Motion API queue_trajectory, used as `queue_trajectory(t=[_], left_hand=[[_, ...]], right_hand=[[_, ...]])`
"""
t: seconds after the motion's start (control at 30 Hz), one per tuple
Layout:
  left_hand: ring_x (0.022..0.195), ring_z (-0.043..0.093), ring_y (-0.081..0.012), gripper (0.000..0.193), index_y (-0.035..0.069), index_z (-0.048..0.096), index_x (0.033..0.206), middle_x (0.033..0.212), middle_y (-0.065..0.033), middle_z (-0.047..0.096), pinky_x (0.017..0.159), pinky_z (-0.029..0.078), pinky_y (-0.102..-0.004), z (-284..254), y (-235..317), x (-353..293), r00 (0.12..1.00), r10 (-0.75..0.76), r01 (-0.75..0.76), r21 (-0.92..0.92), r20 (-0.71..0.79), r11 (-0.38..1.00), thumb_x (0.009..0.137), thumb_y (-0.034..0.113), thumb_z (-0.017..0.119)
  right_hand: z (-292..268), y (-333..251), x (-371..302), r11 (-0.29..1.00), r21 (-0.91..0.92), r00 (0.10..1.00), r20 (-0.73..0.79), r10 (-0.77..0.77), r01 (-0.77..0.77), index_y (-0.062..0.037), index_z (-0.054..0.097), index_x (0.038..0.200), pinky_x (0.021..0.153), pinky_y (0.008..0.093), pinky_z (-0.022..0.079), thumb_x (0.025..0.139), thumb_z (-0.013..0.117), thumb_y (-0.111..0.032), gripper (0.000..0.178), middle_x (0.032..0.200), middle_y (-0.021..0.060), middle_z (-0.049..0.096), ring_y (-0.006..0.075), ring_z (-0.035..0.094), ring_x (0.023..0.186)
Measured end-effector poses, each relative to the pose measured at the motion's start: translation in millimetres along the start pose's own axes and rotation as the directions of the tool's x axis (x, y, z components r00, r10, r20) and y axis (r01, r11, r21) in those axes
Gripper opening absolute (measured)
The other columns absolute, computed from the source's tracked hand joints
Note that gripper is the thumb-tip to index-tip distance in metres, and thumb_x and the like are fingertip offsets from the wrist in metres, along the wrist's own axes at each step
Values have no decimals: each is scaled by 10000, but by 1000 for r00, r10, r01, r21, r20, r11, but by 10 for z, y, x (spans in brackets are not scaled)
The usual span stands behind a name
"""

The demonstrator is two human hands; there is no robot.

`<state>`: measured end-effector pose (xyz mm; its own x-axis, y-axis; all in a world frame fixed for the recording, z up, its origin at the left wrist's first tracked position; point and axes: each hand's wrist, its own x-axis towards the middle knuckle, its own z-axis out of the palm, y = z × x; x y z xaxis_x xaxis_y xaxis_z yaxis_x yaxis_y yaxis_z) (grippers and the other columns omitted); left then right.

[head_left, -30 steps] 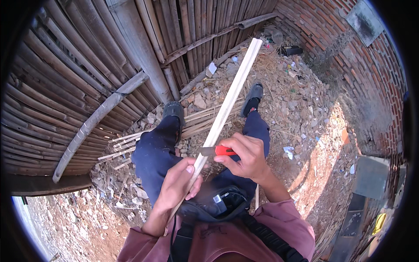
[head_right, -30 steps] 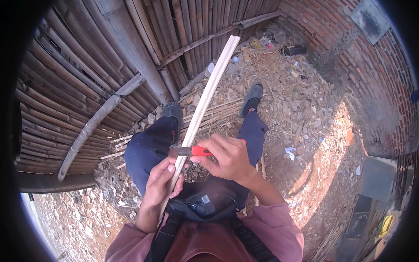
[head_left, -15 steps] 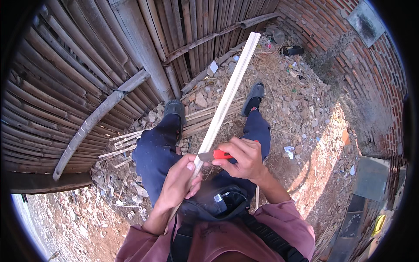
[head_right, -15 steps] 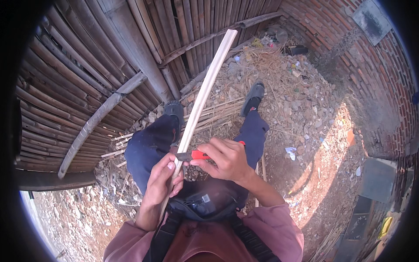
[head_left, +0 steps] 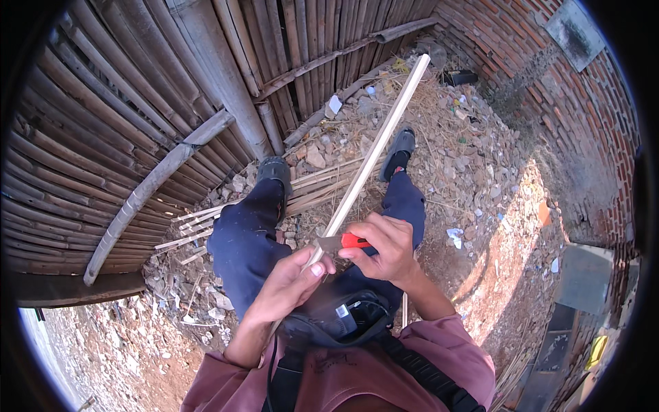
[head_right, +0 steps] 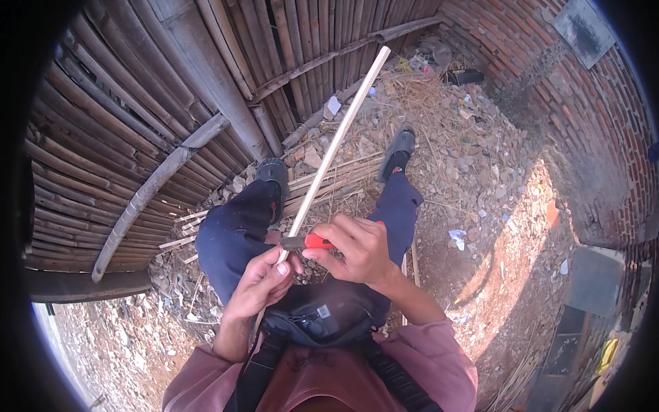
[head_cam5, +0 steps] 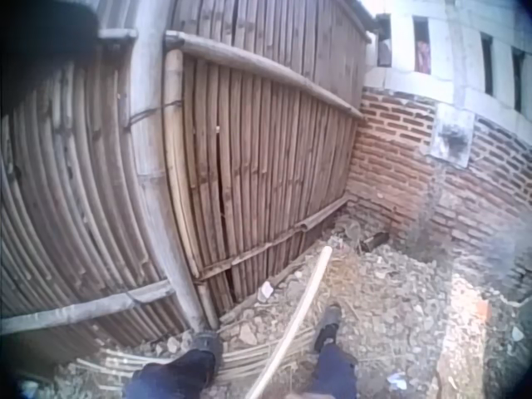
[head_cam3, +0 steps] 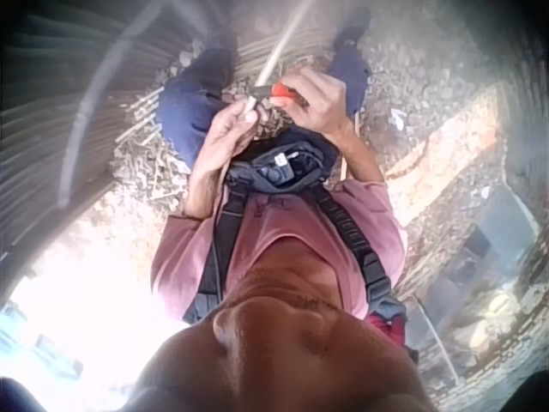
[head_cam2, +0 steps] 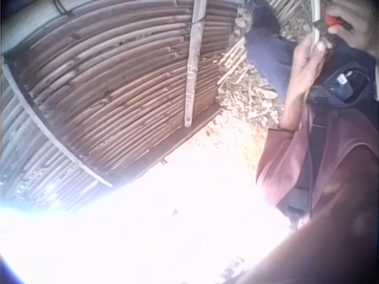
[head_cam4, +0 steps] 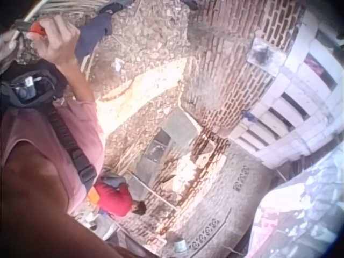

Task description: The person shaves thin layers off a long wooden stick using a red utility knife, repeatedly pulling the blade along the surface to smooth it.

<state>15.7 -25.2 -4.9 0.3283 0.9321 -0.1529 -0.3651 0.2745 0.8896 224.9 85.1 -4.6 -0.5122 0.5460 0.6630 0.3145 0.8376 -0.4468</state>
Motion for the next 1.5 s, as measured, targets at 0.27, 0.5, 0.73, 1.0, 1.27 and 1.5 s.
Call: queue_trajectory(t=[0.27,0.5,0.73,1.0,1.27,1.5], left_hand=[[554,267,-25,495,7,613,1134,673,102,323,506,213,-235,-39,-1,-8,998,-30,37,-118,64,992,1156,466,431],[556,279,-38,530,41,581,998,648,91,315,513,228,-253,-56,-27,-47,995,-96,97,-27,9,995,1152,514,396],[585,368,-81,519,55,562,964,653,40,400,551,284,-294,-36,3,-68,995,-36,56,227,-91,972,1154,498,369],[629,532,-293,432,-18,594,1127,701,-131,542,632,405,-408,92,125,-54,974,86,20,458,-211,889,1147,373,410],[695,616,-478,359,-10,594,1251,751,-239,623,649,443,-497,173,157,-23,956,139,36,574,-257,818,1141,292,434],[691,615,-492,373,-7,588,1277,725,-249,605,644,445,-496,191,223,-10,962,124,52,609,-244,792,1144,296,415]], right_hand=[[16,-65,31,1000,-18,1000,-3,2,-2,-83,726,919,504,340,467,868,843,-439,378,707,19,596,207,619,558],[-42,-65,94,996,-89,999,-48,15,-19,-82,737,908,500,335,445,876,838,-434,368,706,24,619,211,602,545],[-78,-70,138,994,-103,998,-59,14,-20,-84,739,904,502,334,443,867,848,-421,356,705,18,618,208,594,542],[-39,-129,96,997,-77,1000,5,16,-16,-93,739,907,503,328,459,846,866,-393,332,700,7,590,194,589,542],[-11,-180,100,994,-99,999,-11,41,-42,-95,753,914,494,327,449,836,868,-395,331,693,9,591,198,586,532],[10,-132,125,995,-88,996,-70,49,-55,-82,753,884,500,340,450,829,870,-405,348,681,27,617,215,599,536]])
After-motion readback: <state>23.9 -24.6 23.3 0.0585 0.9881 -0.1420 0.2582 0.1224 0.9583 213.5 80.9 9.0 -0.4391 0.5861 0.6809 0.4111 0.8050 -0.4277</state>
